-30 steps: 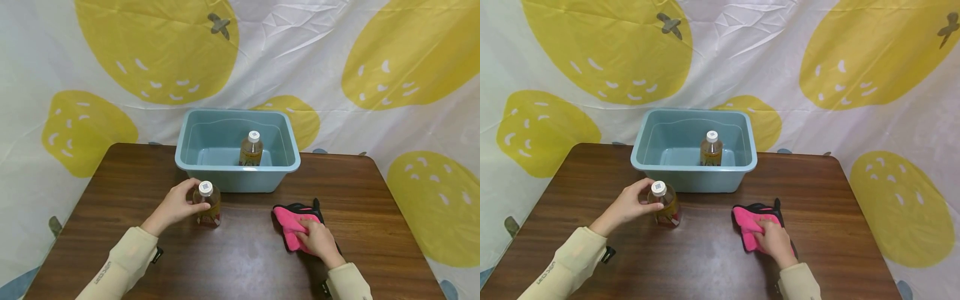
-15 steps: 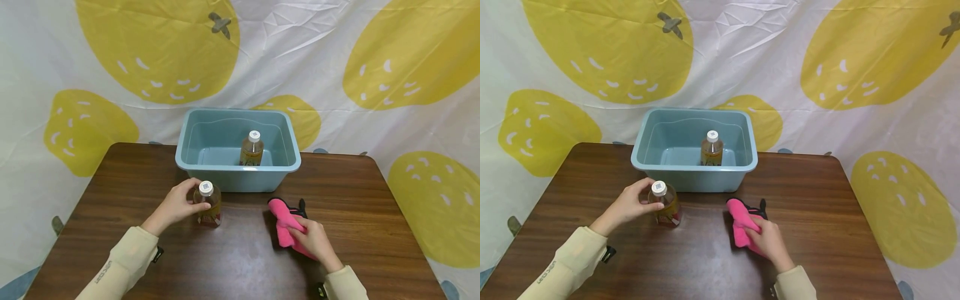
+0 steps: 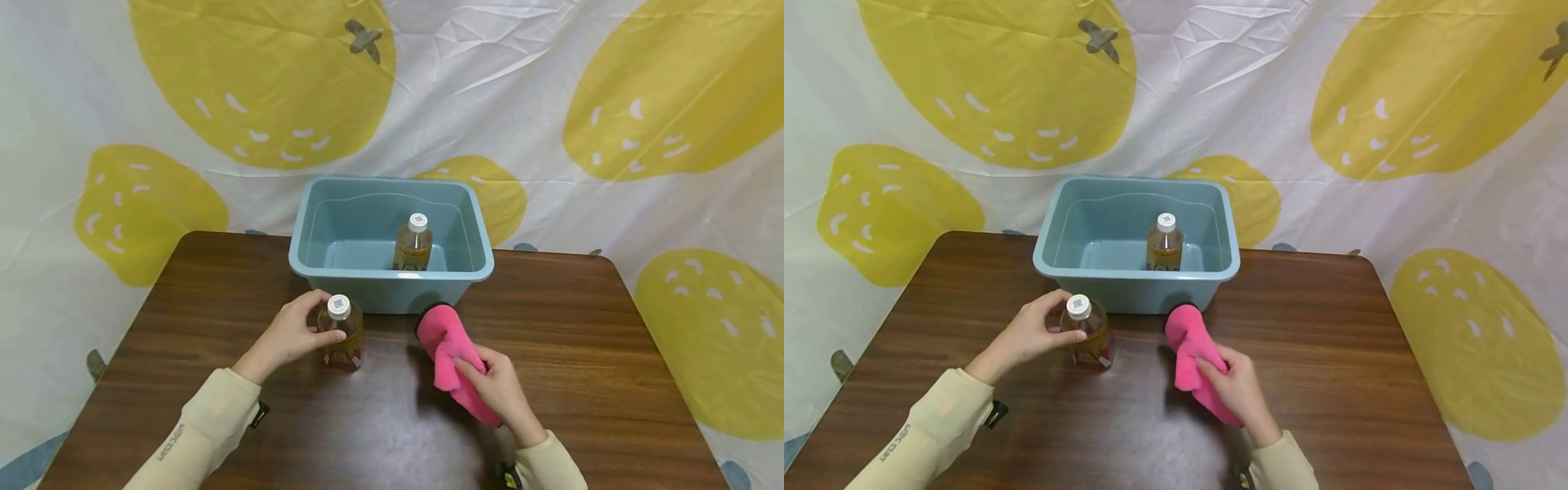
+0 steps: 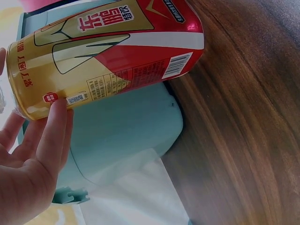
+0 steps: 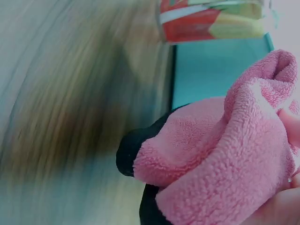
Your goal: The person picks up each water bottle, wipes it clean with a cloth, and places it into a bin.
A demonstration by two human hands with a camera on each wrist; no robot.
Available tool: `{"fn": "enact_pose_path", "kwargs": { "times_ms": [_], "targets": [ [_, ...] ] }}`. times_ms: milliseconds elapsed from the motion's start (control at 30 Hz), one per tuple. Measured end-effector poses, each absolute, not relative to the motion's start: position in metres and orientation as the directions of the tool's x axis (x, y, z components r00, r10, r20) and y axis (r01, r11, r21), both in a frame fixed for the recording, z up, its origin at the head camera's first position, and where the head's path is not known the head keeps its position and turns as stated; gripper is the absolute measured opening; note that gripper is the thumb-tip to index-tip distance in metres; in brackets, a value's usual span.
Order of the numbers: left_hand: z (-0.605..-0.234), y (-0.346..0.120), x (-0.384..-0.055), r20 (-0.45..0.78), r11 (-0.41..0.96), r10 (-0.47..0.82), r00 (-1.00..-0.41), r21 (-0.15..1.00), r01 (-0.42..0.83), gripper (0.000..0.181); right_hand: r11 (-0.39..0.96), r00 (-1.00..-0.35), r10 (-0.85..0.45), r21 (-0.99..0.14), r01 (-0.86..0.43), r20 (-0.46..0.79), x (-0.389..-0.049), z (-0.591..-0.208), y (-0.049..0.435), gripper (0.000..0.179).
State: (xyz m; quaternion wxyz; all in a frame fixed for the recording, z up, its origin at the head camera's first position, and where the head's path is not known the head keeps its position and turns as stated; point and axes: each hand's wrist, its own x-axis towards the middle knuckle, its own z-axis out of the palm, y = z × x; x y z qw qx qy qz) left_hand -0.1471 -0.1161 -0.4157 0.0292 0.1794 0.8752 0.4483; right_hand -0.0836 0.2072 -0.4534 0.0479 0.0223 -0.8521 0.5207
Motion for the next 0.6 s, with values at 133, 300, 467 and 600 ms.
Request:
{"fn": "enact_pose_path", "kwargs": {
  "times_ms": [133,300,467,600],
  "targets": [
    [-0.416,-0.116,-0.147,0.117,0.534,0.339,-0.934,0.793,0.293,0.044,0.372,-0.999,0.028,-0.928,-0.016,0.028,-0.085,-0.448,0.198,0.012],
    [-0.416,-0.116,-0.147,0.119,0.537,0.337,-0.934,0.79,0.295,0.045,0.299,-0.999,-0.001,-0.954,-0.034,0.035,-0.087,-0.439,0.183,0.015],
    [-0.415,-0.115,-0.147,0.131,0.529,0.331,-0.934,0.794,0.299,0.045,0.247,-0.997,-0.033,-0.966,-0.079,0.073,-0.089,-0.431,0.165,0.015],
    [-0.414,-0.115,-0.147,0.141,0.533,0.326,-0.935,0.79,0.305,0.045,0.232,-0.991,-0.067,-0.964,-0.131,0.118,-0.093,-0.427,0.15,0.014]
  ]
}}
